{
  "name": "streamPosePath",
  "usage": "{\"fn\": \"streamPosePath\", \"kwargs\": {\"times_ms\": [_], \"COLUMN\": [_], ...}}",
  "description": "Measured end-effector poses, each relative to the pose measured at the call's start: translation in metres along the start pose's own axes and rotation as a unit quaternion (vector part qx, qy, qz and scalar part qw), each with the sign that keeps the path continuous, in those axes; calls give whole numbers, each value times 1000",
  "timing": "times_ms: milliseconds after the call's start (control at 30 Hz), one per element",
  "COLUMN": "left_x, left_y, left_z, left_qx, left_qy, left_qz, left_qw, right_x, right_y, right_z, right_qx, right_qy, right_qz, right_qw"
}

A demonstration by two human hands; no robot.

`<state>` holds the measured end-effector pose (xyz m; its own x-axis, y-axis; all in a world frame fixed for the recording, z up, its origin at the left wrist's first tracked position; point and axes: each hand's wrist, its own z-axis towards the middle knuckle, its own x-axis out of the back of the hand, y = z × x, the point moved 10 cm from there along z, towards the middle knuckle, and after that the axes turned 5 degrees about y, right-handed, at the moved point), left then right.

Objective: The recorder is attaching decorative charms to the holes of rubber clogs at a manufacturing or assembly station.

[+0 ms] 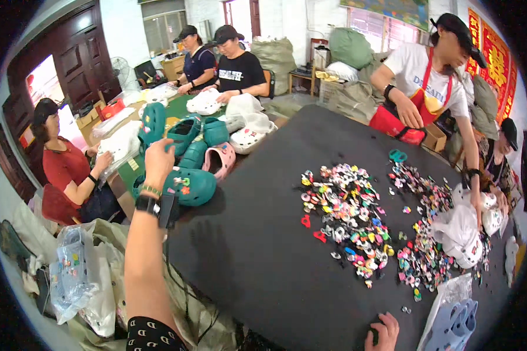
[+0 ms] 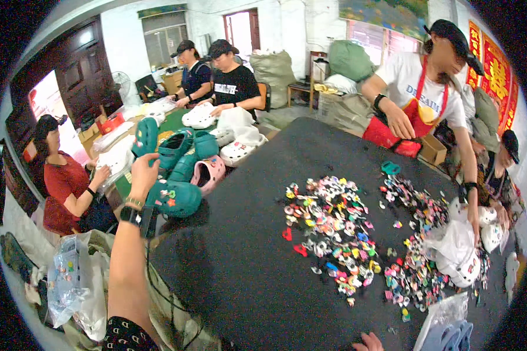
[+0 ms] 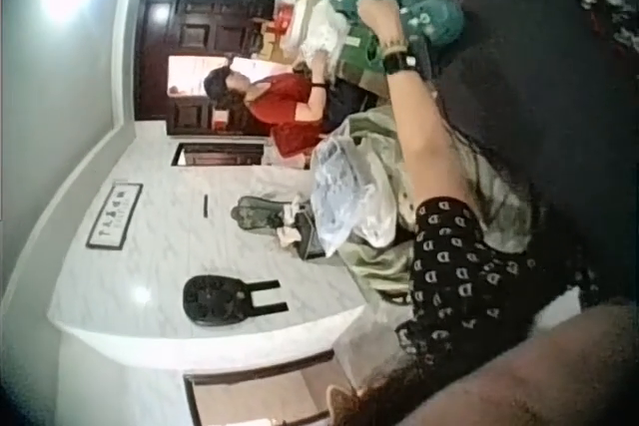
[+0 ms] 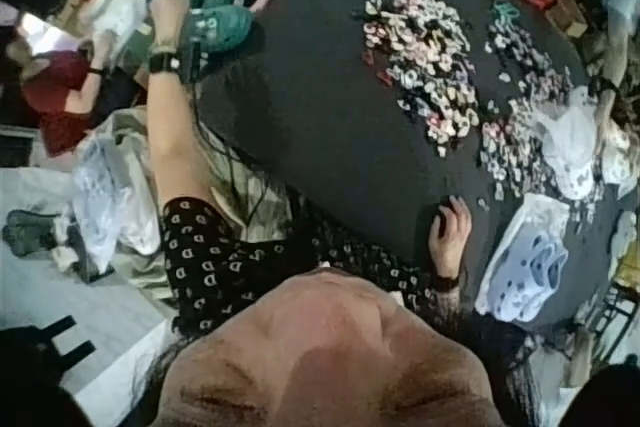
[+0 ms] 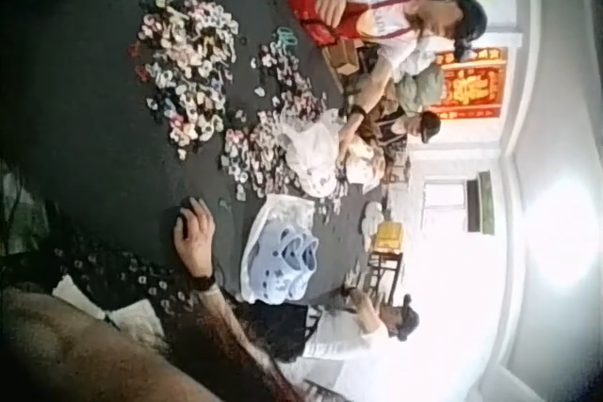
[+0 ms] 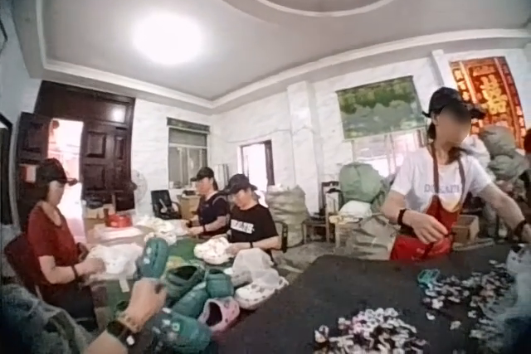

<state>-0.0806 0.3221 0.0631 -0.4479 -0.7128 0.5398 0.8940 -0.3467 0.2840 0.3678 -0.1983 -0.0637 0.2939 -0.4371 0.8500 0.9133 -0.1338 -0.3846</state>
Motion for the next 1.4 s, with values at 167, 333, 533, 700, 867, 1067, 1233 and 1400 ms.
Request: {"fn": "streamPosePath", "kwargs": {"times_ms": [167,333,533,700,867,1067,1233,1400], "left_x": [26,50,46,59,51,54,53,55], "left_y": [123,227,341,388,377,394,387,387], "left_z": [-94,-221,-341,-388,-401,-403,-403,-403], "left_qx": [-90,-106,-149,-197,-207,-223,-225,-235], "left_qy": [-74,-220,-370,-392,-377,-371,-364,-354], "left_qz": [-157,-227,-295,-285,-230,-251,-243,-249], "left_qw": [981,943,868,852,873,866,870,871], "right_x": [-8,-13,-7,20,156,225,209,205], "right_y": [21,25,37,45,68,173,202,199], "right_z": [-12,-6,-25,-35,-32,-92,-105,-104], "right_qx": [-26,18,-7,-6,14,-214,-296,-282], "right_qy": [24,21,50,62,141,-10,-158,-162], "right_qz": [-8,37,46,168,-20,-260,-222,-265], "right_qw": [999,999,998,984,990,942,916,908]}}
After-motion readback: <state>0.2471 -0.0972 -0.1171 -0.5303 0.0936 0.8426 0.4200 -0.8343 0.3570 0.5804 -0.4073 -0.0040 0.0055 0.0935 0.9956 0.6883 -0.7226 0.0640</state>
